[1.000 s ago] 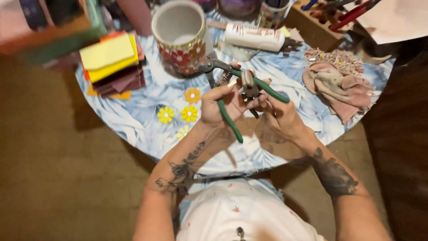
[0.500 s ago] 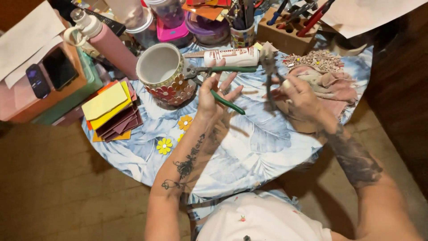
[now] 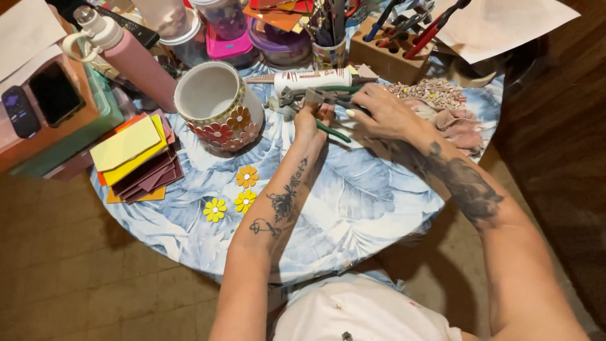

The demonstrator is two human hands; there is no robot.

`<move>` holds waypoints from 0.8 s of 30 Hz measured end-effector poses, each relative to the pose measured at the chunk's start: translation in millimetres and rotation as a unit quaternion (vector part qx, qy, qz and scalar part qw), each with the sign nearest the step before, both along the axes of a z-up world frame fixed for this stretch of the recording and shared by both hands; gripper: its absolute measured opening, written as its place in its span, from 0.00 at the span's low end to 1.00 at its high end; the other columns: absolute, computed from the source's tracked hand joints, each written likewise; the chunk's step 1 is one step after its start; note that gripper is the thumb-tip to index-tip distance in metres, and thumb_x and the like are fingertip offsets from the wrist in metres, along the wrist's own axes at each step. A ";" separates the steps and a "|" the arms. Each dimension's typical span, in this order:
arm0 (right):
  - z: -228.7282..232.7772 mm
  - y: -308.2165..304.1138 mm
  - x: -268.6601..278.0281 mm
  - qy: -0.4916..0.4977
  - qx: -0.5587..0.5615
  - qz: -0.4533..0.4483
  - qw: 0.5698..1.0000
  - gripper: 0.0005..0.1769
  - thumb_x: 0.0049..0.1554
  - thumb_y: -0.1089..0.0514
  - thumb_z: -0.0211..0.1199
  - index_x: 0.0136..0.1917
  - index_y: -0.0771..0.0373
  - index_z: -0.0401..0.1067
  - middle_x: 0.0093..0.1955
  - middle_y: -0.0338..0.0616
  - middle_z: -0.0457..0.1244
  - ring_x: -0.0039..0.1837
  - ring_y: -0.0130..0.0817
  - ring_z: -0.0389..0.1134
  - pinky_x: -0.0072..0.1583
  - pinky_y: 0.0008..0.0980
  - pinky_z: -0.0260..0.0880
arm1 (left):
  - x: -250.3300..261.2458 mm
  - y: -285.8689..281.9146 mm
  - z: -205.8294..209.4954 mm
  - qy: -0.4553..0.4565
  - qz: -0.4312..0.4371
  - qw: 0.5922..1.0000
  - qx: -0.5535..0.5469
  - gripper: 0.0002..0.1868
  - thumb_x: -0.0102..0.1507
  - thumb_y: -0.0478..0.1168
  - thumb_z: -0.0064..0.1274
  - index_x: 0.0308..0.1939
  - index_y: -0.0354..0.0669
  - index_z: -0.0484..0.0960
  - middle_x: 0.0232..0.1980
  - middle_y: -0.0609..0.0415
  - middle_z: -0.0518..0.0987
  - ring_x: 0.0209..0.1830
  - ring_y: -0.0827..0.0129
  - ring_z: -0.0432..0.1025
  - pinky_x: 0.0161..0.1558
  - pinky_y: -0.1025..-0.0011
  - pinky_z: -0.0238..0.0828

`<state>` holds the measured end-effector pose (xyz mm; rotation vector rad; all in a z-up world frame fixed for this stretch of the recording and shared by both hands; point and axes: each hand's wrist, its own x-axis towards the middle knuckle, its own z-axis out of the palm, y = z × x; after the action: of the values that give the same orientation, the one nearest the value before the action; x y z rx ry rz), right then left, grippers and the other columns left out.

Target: Using tile nippers to break small ceramic tiles into fragments and arranging them with decorative flowers on a table.

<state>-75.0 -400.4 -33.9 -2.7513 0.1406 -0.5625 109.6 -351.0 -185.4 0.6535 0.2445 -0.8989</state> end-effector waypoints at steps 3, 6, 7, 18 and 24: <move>-15.6 -4.8 16.1 0.002 -0.026 -0.023 0.999 0.13 0.54 0.47 0.49 0.44 0.58 0.60 0.45 0.47 0.53 0.51 0.52 0.56 0.49 0.46 0.61 | -3.9 2.6 9.9 0.051 -0.017 0.998 -0.042 0.09 0.50 0.31 0.39 0.34 0.37 0.63 0.38 0.48 0.64 0.41 0.57 0.68 0.48 0.54 0.67; -32.2 -7.8 25.1 0.023 -0.025 -0.050 0.998 0.13 0.54 0.45 0.49 0.44 0.56 0.60 0.47 0.44 0.52 0.53 0.50 0.55 0.47 0.47 0.61 | -20.4 21.7 43.0 0.065 -0.030 0.997 -0.042 0.12 0.44 0.30 0.37 0.32 0.35 0.64 0.36 0.48 0.64 0.41 0.56 0.67 0.49 0.52 0.65; -33.9 -7.4 27.6 0.023 -0.024 -0.049 0.998 0.13 0.54 0.45 0.49 0.44 0.56 0.60 0.47 0.44 0.52 0.53 0.50 0.55 0.47 0.47 0.61 | -18.2 20.1 39.4 0.064 -0.029 0.997 -0.041 0.12 0.44 0.30 0.37 0.32 0.35 0.64 0.36 0.48 0.64 0.41 0.56 0.67 0.49 0.52 0.65; -37.3 -5.9 33.9 -0.004 0.000 -0.030 1.000 0.12 0.54 0.48 0.50 0.42 0.58 0.59 0.46 0.46 0.52 0.51 0.53 0.55 0.46 0.50 0.60 | -18.2 84.3 103.1 -0.236 -0.331 0.903 0.138 0.17 0.58 0.41 0.39 0.44 0.29 0.64 0.42 0.40 0.72 0.39 0.56 0.72 0.39 0.69 0.72; -38.6 -7.3 35.2 0.048 -0.076 -0.084 0.992 0.12 0.53 0.45 0.49 0.43 0.54 0.60 0.50 0.40 0.51 0.54 0.47 0.53 0.48 0.49 0.59 | -14.0 89.4 128.6 -0.351 -0.346 0.830 0.262 0.17 0.57 0.38 0.42 0.39 0.22 0.64 0.29 0.33 0.75 0.23 0.55 0.74 0.24 0.72 0.74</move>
<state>-39.8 -407.7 -72.5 -2.9335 0.3687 -0.5034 95.6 -261.6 -56.8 1.6044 -0.4701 -1.2158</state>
